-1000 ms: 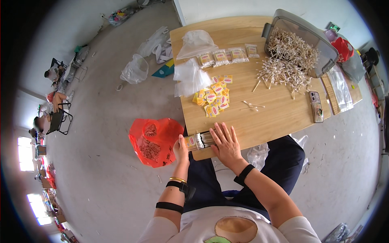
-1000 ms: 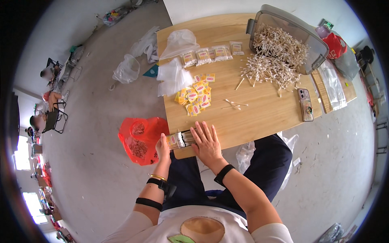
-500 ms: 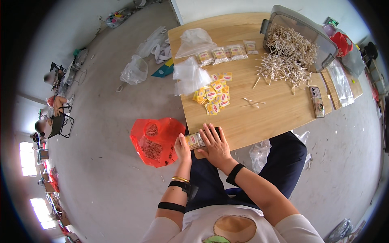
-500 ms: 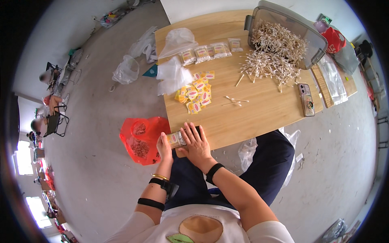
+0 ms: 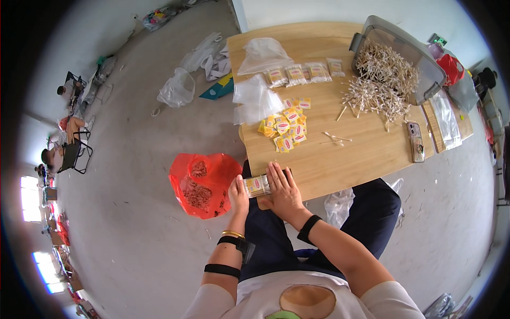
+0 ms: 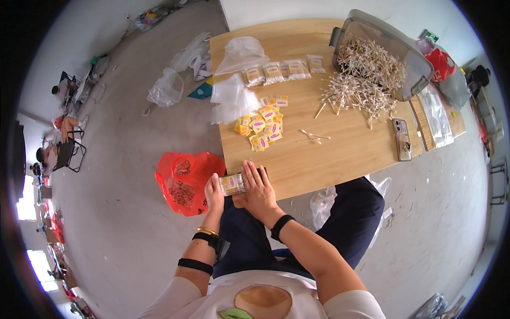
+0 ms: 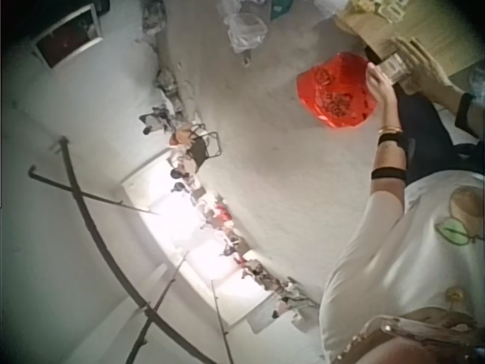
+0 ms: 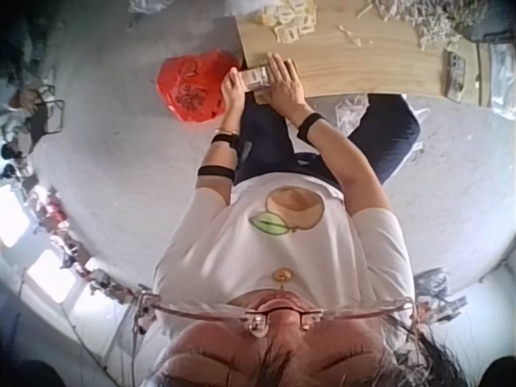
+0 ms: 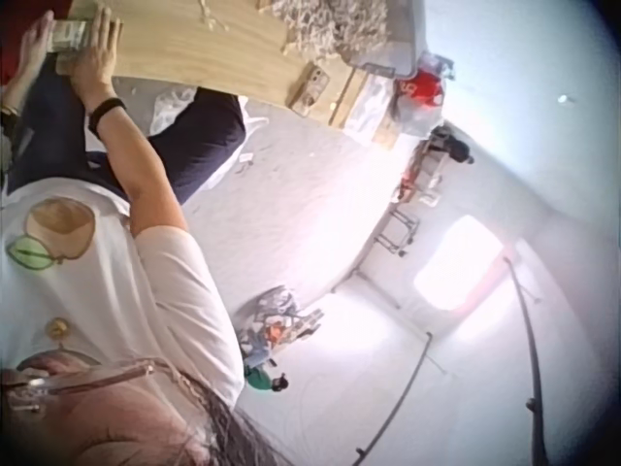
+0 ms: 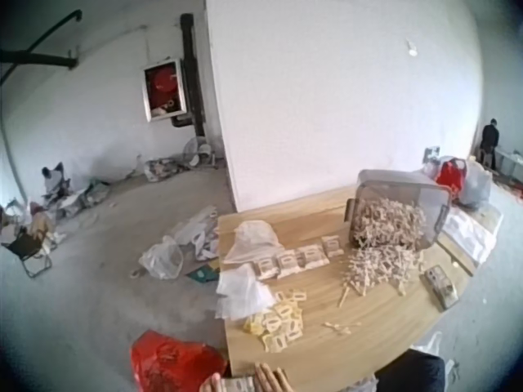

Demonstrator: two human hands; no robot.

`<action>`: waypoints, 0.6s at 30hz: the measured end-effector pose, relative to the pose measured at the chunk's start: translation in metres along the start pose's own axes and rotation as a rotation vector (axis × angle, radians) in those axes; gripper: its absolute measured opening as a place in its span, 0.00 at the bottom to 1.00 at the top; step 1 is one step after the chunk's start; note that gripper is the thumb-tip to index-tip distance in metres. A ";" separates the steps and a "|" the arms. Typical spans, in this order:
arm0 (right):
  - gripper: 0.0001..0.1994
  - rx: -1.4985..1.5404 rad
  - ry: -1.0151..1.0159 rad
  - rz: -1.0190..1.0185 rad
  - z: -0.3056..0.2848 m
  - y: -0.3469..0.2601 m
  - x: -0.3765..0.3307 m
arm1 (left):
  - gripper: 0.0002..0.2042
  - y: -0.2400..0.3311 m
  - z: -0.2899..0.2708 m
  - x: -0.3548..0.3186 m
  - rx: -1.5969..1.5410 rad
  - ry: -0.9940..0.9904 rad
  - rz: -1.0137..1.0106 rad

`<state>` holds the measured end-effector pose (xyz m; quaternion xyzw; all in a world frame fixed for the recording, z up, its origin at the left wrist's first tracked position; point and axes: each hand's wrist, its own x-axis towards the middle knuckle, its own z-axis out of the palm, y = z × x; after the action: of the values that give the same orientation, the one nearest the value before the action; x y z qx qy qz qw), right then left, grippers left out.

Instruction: Organizing cotton swabs on a table into neat rows for packaging.

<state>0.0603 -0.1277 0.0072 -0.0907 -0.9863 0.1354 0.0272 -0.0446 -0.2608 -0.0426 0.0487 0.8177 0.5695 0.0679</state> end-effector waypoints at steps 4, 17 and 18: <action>0.48 0.043 0.024 -0.037 -0.001 -0.002 0.002 | 0.27 -0.010 -0.009 0.004 0.008 -0.012 0.011; 0.32 0.699 0.107 0.265 0.019 -0.015 0.006 | 0.16 0.013 -0.005 -0.036 -0.970 -0.005 -0.631; 0.31 0.702 0.116 0.304 0.023 -0.017 0.007 | 0.16 0.012 -0.002 -0.037 -0.982 0.002 -0.628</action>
<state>0.0482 -0.1489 -0.0100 -0.2286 -0.8519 0.4621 0.0921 -0.0088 -0.2638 -0.0287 -0.2337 0.4332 0.8345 0.2476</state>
